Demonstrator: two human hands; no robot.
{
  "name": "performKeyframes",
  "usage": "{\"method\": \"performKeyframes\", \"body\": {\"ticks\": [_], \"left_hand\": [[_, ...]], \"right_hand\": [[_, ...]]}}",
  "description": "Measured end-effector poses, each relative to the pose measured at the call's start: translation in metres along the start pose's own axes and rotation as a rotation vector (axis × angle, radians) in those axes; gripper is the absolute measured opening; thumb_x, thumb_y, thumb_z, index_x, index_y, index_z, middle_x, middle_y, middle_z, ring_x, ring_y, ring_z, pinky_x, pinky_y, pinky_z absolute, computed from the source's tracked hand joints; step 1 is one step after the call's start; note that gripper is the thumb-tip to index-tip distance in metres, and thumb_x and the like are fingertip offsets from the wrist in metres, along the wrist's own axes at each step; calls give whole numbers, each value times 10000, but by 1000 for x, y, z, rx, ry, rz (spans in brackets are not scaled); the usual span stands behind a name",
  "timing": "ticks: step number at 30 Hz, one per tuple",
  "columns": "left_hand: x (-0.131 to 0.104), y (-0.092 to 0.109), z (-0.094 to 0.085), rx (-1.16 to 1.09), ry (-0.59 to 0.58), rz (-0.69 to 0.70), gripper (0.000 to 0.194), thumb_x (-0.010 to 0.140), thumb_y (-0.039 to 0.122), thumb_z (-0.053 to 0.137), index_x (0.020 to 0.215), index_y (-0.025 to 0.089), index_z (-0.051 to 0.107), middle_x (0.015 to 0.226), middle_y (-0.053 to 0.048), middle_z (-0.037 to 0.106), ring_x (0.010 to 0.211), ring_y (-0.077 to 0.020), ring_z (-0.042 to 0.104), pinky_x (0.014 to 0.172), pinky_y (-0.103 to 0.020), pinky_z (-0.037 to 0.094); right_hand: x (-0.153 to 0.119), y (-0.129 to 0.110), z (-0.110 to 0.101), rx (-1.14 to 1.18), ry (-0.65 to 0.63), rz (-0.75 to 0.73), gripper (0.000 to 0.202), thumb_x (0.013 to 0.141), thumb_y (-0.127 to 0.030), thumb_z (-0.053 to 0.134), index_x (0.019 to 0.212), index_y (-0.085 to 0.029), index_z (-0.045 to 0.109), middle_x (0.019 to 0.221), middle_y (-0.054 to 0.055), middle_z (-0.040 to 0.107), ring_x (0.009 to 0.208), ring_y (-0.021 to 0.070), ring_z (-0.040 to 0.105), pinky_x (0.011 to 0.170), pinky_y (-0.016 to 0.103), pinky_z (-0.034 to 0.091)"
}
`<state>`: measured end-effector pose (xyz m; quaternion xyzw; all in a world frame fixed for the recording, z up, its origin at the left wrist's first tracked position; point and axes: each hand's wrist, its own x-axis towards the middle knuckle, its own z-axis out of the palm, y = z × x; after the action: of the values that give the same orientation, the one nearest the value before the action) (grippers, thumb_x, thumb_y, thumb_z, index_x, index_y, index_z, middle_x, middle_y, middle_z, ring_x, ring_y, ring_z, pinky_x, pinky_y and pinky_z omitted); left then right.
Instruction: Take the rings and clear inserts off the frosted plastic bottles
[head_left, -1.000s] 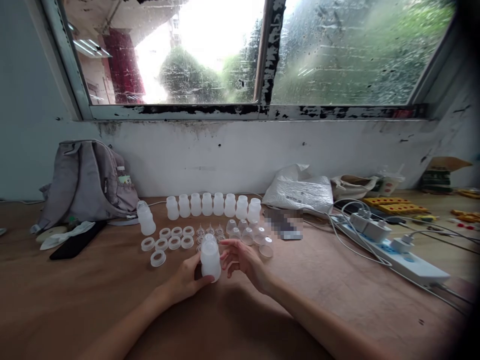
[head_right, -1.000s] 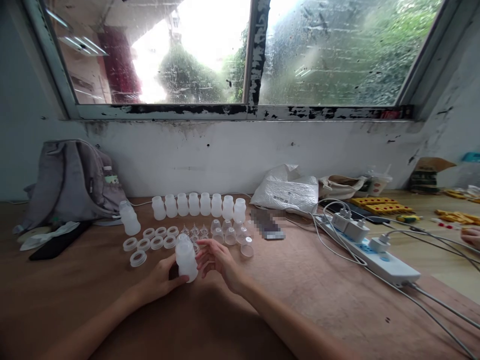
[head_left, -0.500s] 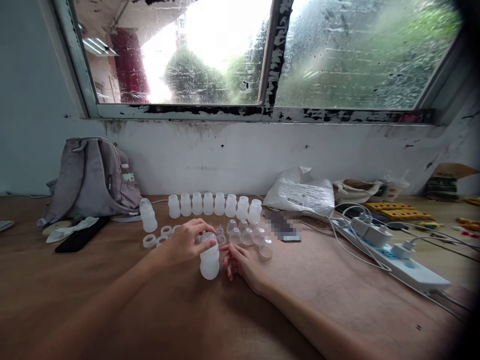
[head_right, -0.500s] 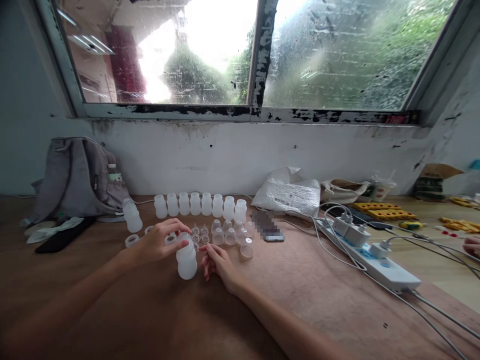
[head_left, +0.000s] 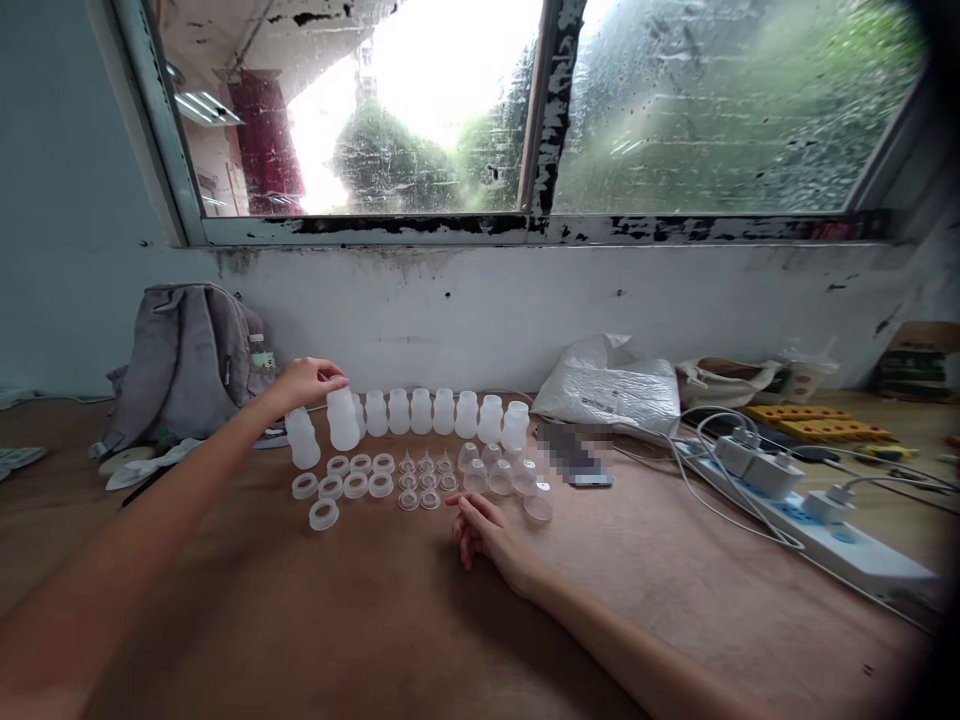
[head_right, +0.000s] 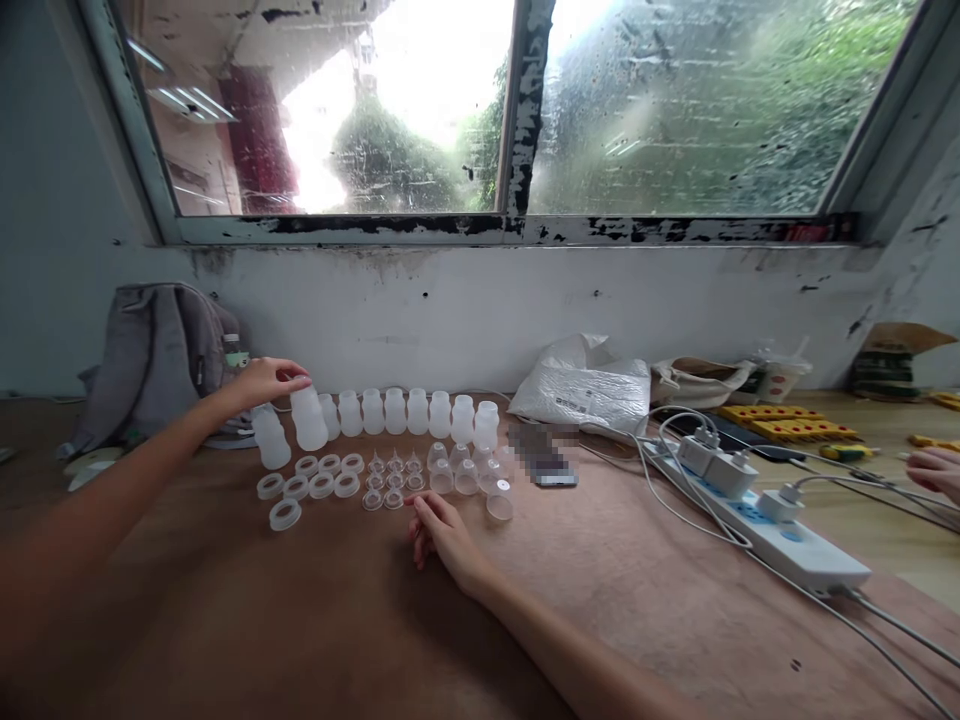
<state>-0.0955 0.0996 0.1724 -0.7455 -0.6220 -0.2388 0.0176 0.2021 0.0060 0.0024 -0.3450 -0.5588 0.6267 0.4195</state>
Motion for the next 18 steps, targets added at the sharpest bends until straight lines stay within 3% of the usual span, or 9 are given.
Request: {"method": "performKeyframes", "body": {"ticks": [3,7,12,18], "left_hand": [[13,-25,12,38,3,-78,409,663,499,508,887,186,647,885,-37,664,784,-197,596,637,-224,425],[20,-43,31,65,6,-117,426,663,496,503,892,167,648,894,-63,666,846,-226,587,683,-242,429],[19,-51,45,76,-3,-138,433,665,490,491,891,156,648,896,-78,666,851,-235,591,688,-249,433],[18,-52,48,81,4,-144,403,670,476,481,879,175,648,871,-65,669,833,-226,594,692,-250,430]], "right_hand": [[-1,-2,1,-12,8,-1,398,748,-543,450,923,-186,460,590,-44,506,385,73,464,359,188,349],[-2,-6,3,-26,5,1,387,751,-535,449,912,-183,457,586,-47,502,383,71,463,361,188,354],[-2,-6,4,-50,18,2,395,747,-548,442,897,-183,458,571,-47,503,374,73,468,345,181,342],[-1,-3,3,-35,24,3,409,731,-559,457,900,-187,449,566,-49,501,377,78,469,341,184,346]]}}
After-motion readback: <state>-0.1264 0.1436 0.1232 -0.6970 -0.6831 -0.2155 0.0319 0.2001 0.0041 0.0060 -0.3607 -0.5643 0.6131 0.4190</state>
